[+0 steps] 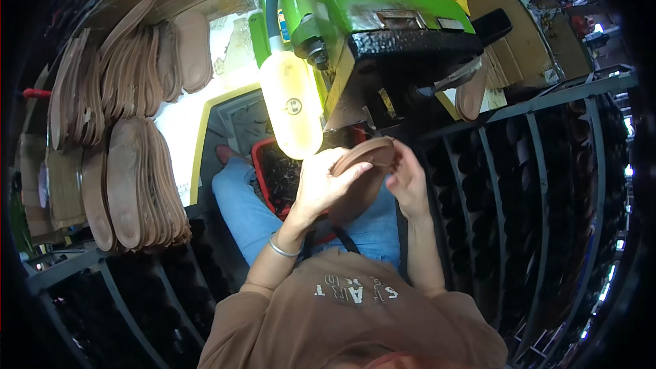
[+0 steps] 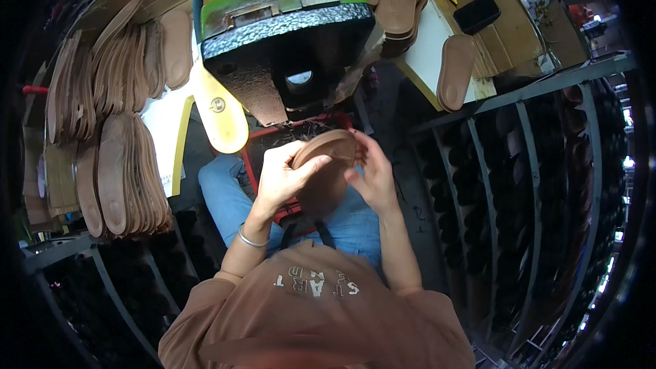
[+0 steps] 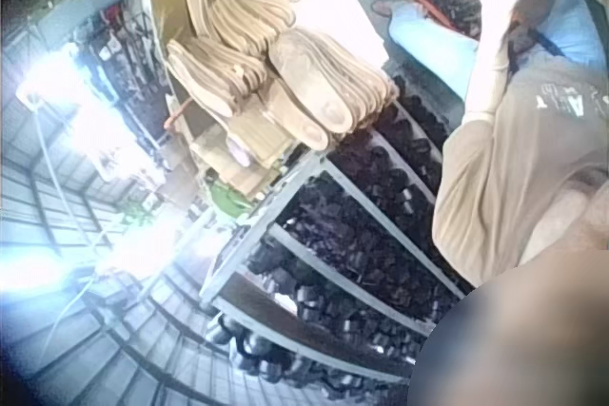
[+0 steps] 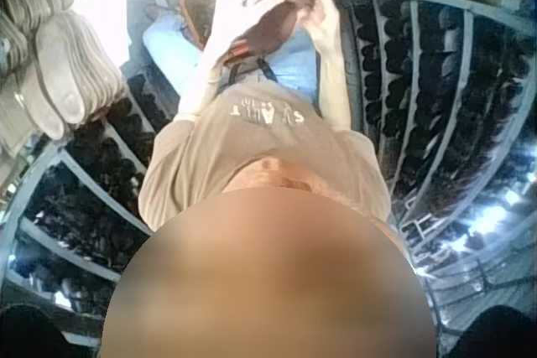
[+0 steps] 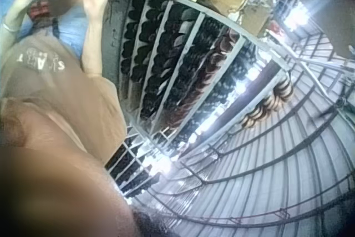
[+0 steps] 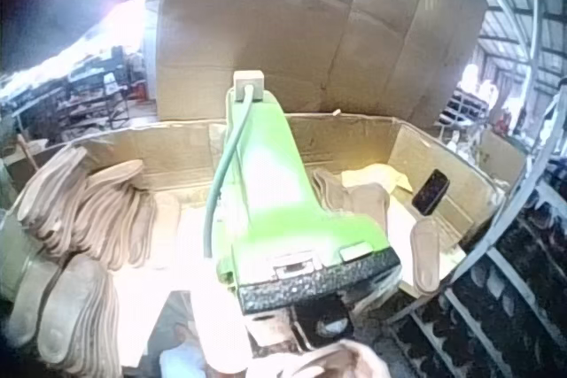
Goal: Using a sole-trimming or shaping machine to finish shoe sole components.
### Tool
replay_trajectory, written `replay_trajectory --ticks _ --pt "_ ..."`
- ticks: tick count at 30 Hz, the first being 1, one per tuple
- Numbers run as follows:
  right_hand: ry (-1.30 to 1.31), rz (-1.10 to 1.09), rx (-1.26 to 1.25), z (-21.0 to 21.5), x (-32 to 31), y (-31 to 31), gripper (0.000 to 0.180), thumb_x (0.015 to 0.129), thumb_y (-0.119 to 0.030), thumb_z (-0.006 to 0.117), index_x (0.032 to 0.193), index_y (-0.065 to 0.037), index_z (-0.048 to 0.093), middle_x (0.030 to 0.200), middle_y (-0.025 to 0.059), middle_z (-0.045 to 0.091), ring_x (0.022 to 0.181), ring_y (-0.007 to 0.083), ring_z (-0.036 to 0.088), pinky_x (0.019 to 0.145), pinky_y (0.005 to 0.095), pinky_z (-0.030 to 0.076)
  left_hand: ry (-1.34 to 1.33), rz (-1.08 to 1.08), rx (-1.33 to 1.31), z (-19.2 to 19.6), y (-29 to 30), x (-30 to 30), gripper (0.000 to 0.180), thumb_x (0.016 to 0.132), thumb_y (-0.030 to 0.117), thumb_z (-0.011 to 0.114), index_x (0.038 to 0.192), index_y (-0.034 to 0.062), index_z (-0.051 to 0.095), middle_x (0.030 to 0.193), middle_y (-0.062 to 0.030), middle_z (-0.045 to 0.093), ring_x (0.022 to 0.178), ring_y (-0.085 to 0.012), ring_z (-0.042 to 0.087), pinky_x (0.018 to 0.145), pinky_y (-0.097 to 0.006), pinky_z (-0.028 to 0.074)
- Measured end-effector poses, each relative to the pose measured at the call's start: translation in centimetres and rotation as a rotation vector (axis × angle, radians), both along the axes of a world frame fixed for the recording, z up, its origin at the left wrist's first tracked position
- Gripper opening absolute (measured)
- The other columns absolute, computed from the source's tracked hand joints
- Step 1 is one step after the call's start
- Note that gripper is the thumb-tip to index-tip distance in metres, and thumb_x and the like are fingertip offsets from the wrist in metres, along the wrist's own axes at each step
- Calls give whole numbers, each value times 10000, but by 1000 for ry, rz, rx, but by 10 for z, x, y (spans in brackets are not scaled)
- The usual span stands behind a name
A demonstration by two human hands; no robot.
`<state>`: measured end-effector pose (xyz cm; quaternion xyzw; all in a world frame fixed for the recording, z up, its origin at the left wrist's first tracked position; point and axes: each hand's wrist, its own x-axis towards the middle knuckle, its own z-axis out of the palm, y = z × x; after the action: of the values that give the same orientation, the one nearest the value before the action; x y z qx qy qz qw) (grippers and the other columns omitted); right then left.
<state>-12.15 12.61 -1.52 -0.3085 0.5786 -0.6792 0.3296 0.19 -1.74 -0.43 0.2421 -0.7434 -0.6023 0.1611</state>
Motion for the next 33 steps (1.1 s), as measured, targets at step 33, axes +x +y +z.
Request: replay_trajectory --ticks 33 --pt "-57 -104 38 -3 31 -21 584 752 -64 737 1213 33 393 1065 130 599 1001 175 576 869 295 467 122 223 25 -1 -6 4 228 826 140 673 975 -30 645 799 -56 646 726 -82 557 687 -236 462"
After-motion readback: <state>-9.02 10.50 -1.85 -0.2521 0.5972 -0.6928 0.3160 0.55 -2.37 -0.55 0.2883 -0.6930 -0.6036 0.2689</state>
